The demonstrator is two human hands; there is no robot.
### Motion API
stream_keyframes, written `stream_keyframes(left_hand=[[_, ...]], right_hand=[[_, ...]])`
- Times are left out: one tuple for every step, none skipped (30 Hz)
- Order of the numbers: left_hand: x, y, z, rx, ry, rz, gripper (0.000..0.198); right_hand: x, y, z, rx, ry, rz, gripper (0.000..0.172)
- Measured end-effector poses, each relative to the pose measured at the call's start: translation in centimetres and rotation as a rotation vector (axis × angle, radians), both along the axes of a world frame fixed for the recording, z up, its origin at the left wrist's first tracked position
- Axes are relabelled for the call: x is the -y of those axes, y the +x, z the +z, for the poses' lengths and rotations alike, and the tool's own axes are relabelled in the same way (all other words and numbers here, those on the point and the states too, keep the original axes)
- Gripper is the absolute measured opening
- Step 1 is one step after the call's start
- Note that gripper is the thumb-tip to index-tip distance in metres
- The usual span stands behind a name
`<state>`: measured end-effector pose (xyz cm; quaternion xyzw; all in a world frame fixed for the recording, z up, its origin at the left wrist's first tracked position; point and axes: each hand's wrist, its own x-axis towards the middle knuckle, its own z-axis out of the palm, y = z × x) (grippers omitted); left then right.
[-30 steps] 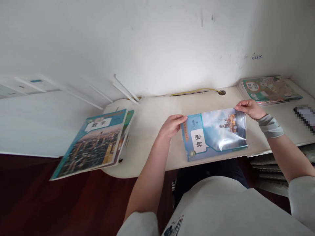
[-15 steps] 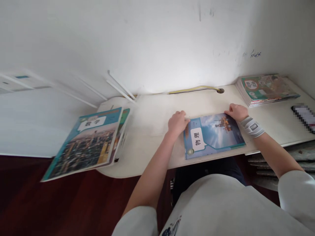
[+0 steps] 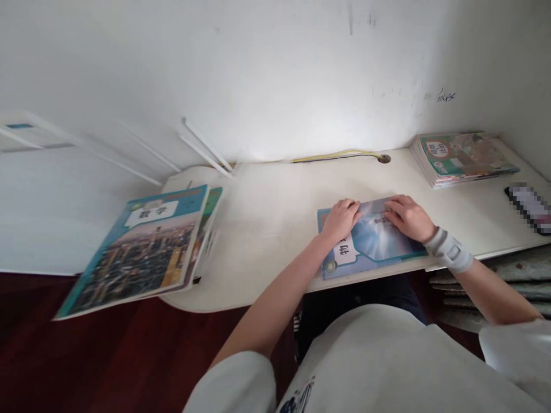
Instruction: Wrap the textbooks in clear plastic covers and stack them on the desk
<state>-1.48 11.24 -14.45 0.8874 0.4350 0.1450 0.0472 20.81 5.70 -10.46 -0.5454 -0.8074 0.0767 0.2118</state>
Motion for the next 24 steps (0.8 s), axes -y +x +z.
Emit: stream_keyframes(left_hand=[[-0.1, 0.0, -0.1, 0.011, 0.007, 0.005, 0.032], [-0.1, 0.0, -0.2, 0.018, 0.009, 0.008, 0.032], [-0.1, 0.0, -0.2, 0.021, 0.009, 0.01, 0.032], [0.0, 0.1, -0.1, 0.019, 0.009, 0.012, 0.031], [0.2, 0.3, 0.0, 0.015, 0.008, 0.012, 0.031], [0.6, 0.4, 0.0, 0.01, 0.007, 0.012, 0.03], [1.1, 0.7, 0.1, 0.006, 0.006, 0.006, 0.03], [1.7, 0.9, 0.1, 0.003, 0.004, -0.002, 0.029], [2.4, 1.1, 0.1, 0.003, 0.002, -0.016, 0.028], [3.2, 1.4, 0.1, 0.005, 0.001, -0.033, 0.027], [4.0, 1.7, 0.1, 0.01, 0.001, -0.045, 0.027], [4.7, 1.9, 0.0, 0.016, 0.0, -0.053, 0.026], [5.2, 2.1, 0.0, 0.024, -0.003, -0.056, 0.026], [5.7, 2.3, 0.1, 0.034, -0.008, -0.053, 0.026], [6.0, 2.4, 0.1, 0.044, -0.017, -0.049, 0.026], [6.2, 2.5, 0.1, 0.055, -0.03, -0.045, 0.027], [6.2, 2.5, 0.2, 0.068, -0.046, -0.043, 0.027], [6.2, 2.5, 0.3, 0.083, -0.064, -0.043, 0.026], [6.2, 2.5, 0.4, 0.1, -0.086, -0.042, 0.026], [6.1, 2.5, 0.5, 0.121, -0.111, -0.039, 0.026], [5.9, 2.6, 0.6, 0.148, -0.142, -0.031, 0.026], [5.8, 2.6, 0.7, 0.18, -0.179, -0.018, 0.026], [5.6, 2.6, 0.8, 0.216, -0.223, 0.001, 0.026], [5.5, 2.6, 1.0, 0.253, -0.271, 0.022, 0.026]], right_hand=[[1.7, 0.4, 0.2, -0.15, -0.097, 0.014, 0.033], [3.6, 0.7, 0.2, -0.289, -0.262, 0.028, 0.036], [5.7, 0.9, -0.1, -0.413, -0.505, 0.054, 0.042], [7.8, 1.0, -0.6, -0.536, -0.752, 0.06, 0.047], [9.9, 1.0, -1.4, -0.642, -0.963, 0.059, 0.051], [11.8, 0.8, -2.4, -0.752, -1.114, 0.048, 0.053], [13.6, 0.5, -3.5, -0.873, -1.197, 0.003, 0.054], [15.1, 0.0, -4.5, -1.01, -1.208, -0.078, 0.052], [16.3, -0.5, -5.4, -1.165, -1.179, -0.152, 0.051], [17.1, -1.0, -6.1, -1.316, -1.129, -0.215, 0.049], [17.7, -1.5, -6.5, -1.457, -1.04, -0.287, 0.045], [18.0, -1.9, -6.7, -1.578, -0.944, -0.352, 0.039], [18.0, -2.3, -6.7, -1.67, -0.853, -0.409, 0.032], [18.0, -2.5, -6.6, -1.734, -0.78, -0.455, 0.027], [17.9, -2.7, -6.5, -1.774, -0.736, -0.484, 0.023], [17.8, -2.8, -6.3, -1.799, -0.712, -0.498, 0.021], [17.7, -2.8, -6.1, -1.811, -0.699, -0.501, 0.02], [17.6, -2.7, -6.0, -1.817, -0.686, -0.495, 0.018], [17.5, -2.6, -5.8, -1.818, -0.664, -0.486, 0.017], [17.4, -2.6, -5.7, -1.817, -0.633, -0.478, 0.016], [17.1, -2.5, -5.6, -1.819, -0.594, -0.472, 0.014], [16.7, -2.6, -5.4, -1.83, -0.56, -0.467, 0.012], [16.2, -2.7, -5.3, -1.852, -0.533, -0.466, 0.012], [15.6, -2.9, -5.0, -1.88, -0.52, -0.473, 0.012]])
